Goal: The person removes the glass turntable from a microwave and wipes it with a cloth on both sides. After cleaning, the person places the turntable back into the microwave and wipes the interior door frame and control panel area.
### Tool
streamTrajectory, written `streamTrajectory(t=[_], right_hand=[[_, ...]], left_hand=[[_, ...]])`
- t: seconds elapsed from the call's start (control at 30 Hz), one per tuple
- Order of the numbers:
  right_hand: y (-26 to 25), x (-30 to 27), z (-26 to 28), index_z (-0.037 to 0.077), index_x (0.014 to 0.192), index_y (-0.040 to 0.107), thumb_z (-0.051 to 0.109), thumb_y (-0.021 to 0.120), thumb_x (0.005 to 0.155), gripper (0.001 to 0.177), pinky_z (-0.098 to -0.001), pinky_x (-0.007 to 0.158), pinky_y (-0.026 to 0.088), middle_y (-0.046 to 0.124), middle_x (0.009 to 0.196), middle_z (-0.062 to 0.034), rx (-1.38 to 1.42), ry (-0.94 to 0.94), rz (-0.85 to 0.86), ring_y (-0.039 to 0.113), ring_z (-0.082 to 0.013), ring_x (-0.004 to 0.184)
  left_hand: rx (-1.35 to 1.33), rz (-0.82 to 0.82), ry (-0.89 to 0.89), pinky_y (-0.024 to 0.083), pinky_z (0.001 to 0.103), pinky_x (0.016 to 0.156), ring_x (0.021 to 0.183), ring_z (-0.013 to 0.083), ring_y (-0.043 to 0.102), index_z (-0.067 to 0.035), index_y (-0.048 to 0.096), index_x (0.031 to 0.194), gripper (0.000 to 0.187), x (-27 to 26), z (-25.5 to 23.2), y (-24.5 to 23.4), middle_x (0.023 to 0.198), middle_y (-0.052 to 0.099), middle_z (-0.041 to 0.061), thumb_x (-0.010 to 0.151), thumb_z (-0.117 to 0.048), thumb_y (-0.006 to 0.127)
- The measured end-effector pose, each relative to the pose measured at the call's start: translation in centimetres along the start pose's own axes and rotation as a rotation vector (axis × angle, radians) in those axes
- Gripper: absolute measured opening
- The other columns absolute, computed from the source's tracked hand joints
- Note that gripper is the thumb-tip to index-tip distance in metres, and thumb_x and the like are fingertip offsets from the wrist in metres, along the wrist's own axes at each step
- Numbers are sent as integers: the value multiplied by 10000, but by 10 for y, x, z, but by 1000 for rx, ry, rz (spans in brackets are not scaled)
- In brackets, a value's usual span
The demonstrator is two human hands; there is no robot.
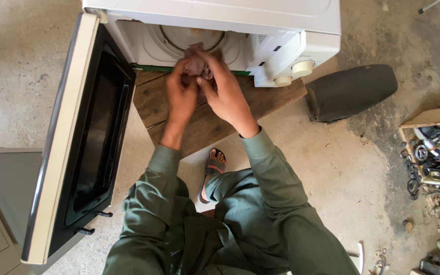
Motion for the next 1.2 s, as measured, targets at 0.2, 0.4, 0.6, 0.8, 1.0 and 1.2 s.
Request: streamTrajectory(t=[0.2,0.4,0.6,0.8,1.0,1.2], right_hand=[[-41,-9,19,154,1284,756,-52,695,936,409,-299,788,622,690,1286,-110,-112,182,-117,746,-202,970],[-121,-36,27,153,1278,767,-85,739,994,372,-275,789,644,643,1348,-53,-337,45,-603,773,-198,989],[-109,-14,15,78,1073,766,53,880,865,239,-310,709,570,531,1162,-73,-697,-8,-603,667,-238,900],[-90,-21,27,71,863,694,32,799,788,135,-399,619,478,581,984,-67,-531,93,-413,631,-224,719],[-39,-21,59,55,876,622,-15,658,834,89,-419,675,520,605,1001,-101,-206,-152,-426,651,-300,806],[4,-23,56,16,948,611,-10,628,854,99,-424,710,526,573,1034,-145,-150,-159,-330,635,-295,866]], left_hand=[[-666,221,-151,637,339,979,1189,195,680,-60,601,1415,452,-5,-16,12,1360,661,100,979,62,603],[-475,330,-170,682,379,936,1258,217,687,-104,567,1452,438,-7,-27,28,1389,672,113,1024,-42,635],[-302,310,-147,693,376,868,1106,216,764,-46,699,1279,254,-7,0,32,1204,769,120,1035,-67,628],[-113,305,-89,628,299,799,982,204,763,3,724,1221,211,-15,10,36,1089,796,121,1035,-59,648],[425,73,123,605,397,774,915,307,772,13,729,1183,279,-33,-60,0,1040,753,203,910,26,669],[877,-231,440,580,441,1018,1205,351,685,3,677,1306,320,-119,-182,-53,1304,687,169,986,28,670]])
Point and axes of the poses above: each hand's wrist, its own x-axis towards the middle knuckle, its own y-axis out of the palm, z = x × y, the point moved 6 cm from there along x, towards the middle knuckle
